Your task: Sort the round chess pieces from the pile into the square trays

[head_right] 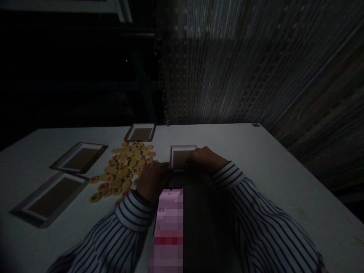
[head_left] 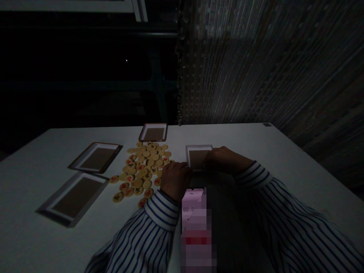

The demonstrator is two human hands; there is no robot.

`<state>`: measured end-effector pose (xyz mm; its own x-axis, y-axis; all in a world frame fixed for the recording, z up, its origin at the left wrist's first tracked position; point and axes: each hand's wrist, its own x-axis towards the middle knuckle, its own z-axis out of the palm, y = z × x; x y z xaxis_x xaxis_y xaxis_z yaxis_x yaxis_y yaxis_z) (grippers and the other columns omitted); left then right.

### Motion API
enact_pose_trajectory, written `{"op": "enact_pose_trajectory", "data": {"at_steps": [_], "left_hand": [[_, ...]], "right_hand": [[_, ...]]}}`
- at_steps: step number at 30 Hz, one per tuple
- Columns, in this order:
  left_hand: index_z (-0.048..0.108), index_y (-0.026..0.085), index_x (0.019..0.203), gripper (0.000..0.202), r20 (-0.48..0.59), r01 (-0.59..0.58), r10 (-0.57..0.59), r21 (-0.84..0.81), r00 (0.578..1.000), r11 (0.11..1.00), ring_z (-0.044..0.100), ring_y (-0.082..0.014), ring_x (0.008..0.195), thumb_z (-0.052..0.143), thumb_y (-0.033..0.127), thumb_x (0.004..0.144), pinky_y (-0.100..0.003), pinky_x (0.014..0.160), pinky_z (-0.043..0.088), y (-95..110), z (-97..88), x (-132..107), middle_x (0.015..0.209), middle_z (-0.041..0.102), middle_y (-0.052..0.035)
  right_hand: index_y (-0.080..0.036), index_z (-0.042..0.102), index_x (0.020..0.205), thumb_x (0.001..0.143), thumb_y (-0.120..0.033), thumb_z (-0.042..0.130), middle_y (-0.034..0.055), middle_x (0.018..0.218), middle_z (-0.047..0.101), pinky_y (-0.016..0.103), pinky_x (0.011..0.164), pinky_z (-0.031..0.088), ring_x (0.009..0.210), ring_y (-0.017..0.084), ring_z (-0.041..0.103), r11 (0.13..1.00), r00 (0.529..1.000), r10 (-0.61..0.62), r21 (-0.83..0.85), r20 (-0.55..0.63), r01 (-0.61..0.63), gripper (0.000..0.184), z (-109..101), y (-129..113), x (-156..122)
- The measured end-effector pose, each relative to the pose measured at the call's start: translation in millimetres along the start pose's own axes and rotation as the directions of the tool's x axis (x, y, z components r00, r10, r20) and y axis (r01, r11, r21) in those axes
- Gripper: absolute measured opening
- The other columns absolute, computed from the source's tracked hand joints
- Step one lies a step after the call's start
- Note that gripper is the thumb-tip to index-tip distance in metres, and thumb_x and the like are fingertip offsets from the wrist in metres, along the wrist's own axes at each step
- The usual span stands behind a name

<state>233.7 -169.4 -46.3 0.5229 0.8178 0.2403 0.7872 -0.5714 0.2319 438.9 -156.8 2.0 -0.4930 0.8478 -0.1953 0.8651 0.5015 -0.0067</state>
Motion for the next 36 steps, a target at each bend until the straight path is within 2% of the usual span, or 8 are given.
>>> {"op": "enact_pose_trajectory", "data": {"at_steps": [5,12,18,26,31,36], "left_hand": [[0.066,0.029,0.093,0.020,0.003,0.003,-0.003,-0.013,1.000,1.000,0.055,-0.0203,0.098,0.048,0.031,0.083,-0.038,0.085,0.039,-0.4,0.4,-0.3,0.107,0.064,0.0005],[0.066,0.028,0.090,0.019,-0.005,0.000,0.000,-0.010,1.000,1.000,0.056,-0.0203,0.097,0.049,0.031,0.083,-0.038,0.086,0.038,-0.1,0.1,-0.4,0.107,0.064,0.0004],[0.067,0.028,0.089,0.019,-0.006,-0.005,0.005,-0.006,1.000,1.000,0.057,-0.0207,0.096,0.049,0.030,0.083,-0.038,0.085,0.039,-0.1,0.6,0.1,0.105,0.065,0.0002],[0.066,0.029,0.091,0.020,-0.007,0.006,-0.006,-0.016,1.000,1.000,0.056,-0.0201,0.097,0.049,0.031,0.083,-0.038,0.086,0.038,-1.8,3.2,-0.1,0.107,0.064,0.0009],[0.067,0.029,0.090,0.020,-0.001,-0.005,0.005,-0.008,1.000,1.000,0.057,-0.0202,0.097,0.048,0.031,0.083,-0.038,0.085,0.040,-1.4,1.4,0.1,0.106,0.064,0.0002],[0.067,0.029,0.091,0.020,-0.002,0.006,-0.006,-0.009,1.000,1.000,0.056,-0.0206,0.098,0.049,0.030,0.083,-0.038,0.085,0.039,-0.6,0.1,0.2,0.107,0.064,0.0001]], "right_hand": [[-0.025,0.066,0.089,0.079,-0.026,0.050,0.0027,0.093,0.067,0.026,0.070,0.039,0.085,0.016,0.059,0.999,0.999,-0.033,0.014,-0.012,0.033,0.019,3.2,2.7,0.5],[-0.024,0.067,0.087,0.078,-0.022,0.051,0.0037,0.092,0.067,0.026,0.066,0.040,0.080,0.016,0.060,1.000,1.000,-0.016,0.008,-0.003,0.016,0.018,1.6,-0.1,0.5],[-0.024,0.067,0.090,0.078,-0.022,0.052,0.0037,0.094,0.067,0.026,0.071,0.041,0.084,0.016,0.060,0.999,0.999,-0.043,0.013,-0.004,0.043,0.019,0.5,-0.5,-1.1],[-0.024,0.067,0.092,0.076,-0.019,0.052,0.0041,0.093,0.067,0.026,0.067,0.040,0.080,0.016,0.061,0.999,0.999,-0.038,0.026,0.000,0.038,0.022,1.6,-1.7,-0.9],[-0.023,0.067,0.088,0.077,-0.021,0.051,0.0042,0.092,0.067,0.025,0.062,0.040,0.076,0.015,0.060,0.999,0.999,-0.041,-0.030,-0.004,0.040,0.020,3.6,-1.5,-0.2],[-0.024,0.067,0.088,0.077,-0.020,0.051,0.0036,0.091,0.068,0.026,0.066,0.040,0.080,0.016,0.061,0.999,0.999,-0.045,-0.014,0.014,0.045,0.021,-1.0,-4.5,-1.5]]}}
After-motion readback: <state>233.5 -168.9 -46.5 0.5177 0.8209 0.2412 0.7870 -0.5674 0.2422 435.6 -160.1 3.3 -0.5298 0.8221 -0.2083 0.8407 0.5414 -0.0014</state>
